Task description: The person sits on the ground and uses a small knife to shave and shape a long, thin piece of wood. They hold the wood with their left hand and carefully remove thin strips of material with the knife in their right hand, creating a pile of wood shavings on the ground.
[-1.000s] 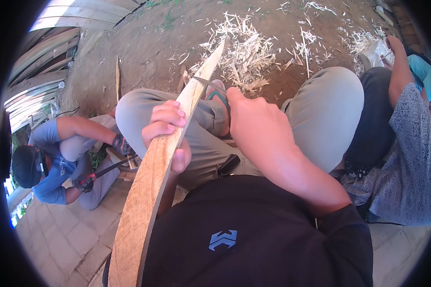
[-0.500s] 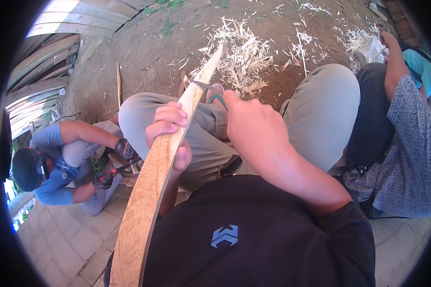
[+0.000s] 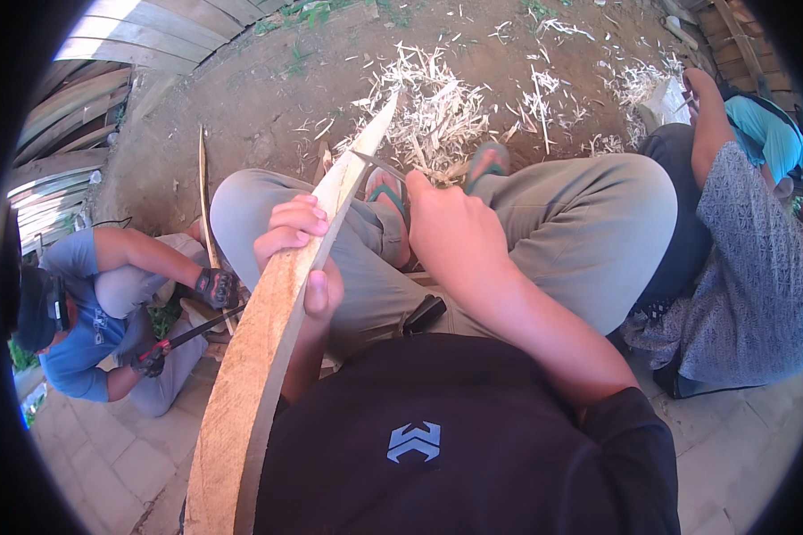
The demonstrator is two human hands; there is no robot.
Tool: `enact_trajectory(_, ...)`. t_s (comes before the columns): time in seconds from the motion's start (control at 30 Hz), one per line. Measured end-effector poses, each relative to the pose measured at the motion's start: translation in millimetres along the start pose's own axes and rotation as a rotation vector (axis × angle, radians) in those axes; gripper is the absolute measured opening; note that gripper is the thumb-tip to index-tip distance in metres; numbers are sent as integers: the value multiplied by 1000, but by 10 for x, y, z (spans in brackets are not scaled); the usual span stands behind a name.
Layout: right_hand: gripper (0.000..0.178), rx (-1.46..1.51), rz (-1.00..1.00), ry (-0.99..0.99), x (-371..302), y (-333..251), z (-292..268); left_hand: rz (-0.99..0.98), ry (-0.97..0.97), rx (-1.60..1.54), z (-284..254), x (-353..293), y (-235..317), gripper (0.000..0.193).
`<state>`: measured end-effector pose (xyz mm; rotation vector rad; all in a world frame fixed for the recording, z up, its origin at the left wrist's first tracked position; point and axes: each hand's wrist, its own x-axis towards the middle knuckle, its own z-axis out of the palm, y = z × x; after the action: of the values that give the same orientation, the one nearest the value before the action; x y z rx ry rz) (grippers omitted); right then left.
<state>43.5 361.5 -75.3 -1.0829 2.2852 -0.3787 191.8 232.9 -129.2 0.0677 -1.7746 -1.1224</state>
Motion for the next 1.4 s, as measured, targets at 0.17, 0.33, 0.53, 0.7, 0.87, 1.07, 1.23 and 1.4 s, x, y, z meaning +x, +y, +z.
enact_trajectory(0.17,16,108,36,70,-66,29,-10,14,-61,2,5,45,-6,41)
enact_trajectory(0.33,13,147,-27,49,-23,41,-95,19,-51,6,-16,65,9,40)
enact_trajectory(0.53,15,141,-8,70,6,4,-37,37,-14,-75,6,39,-38,41)
enact_trajectory(0.7,16,111,31,24,-24,-105,-122,39,18,5,47,30,-8,40)
enact_trajectory(0.87,16,79,19,27,11,-130,-120,33,39,1,48,22,-10,40)
enact_trajectory(1.07,16,36,-5,55,217,-1,55,18,5,-69,44,50,-27,41)
enact_trajectory(1.23,15,96,-6,-13,99,-132,-184,26,20,-49,30,24,-3,42)
enact_trajectory(1.4,13,47,-25,-1,65,-140,-197,26,65,-12,76,-9,-10,41)
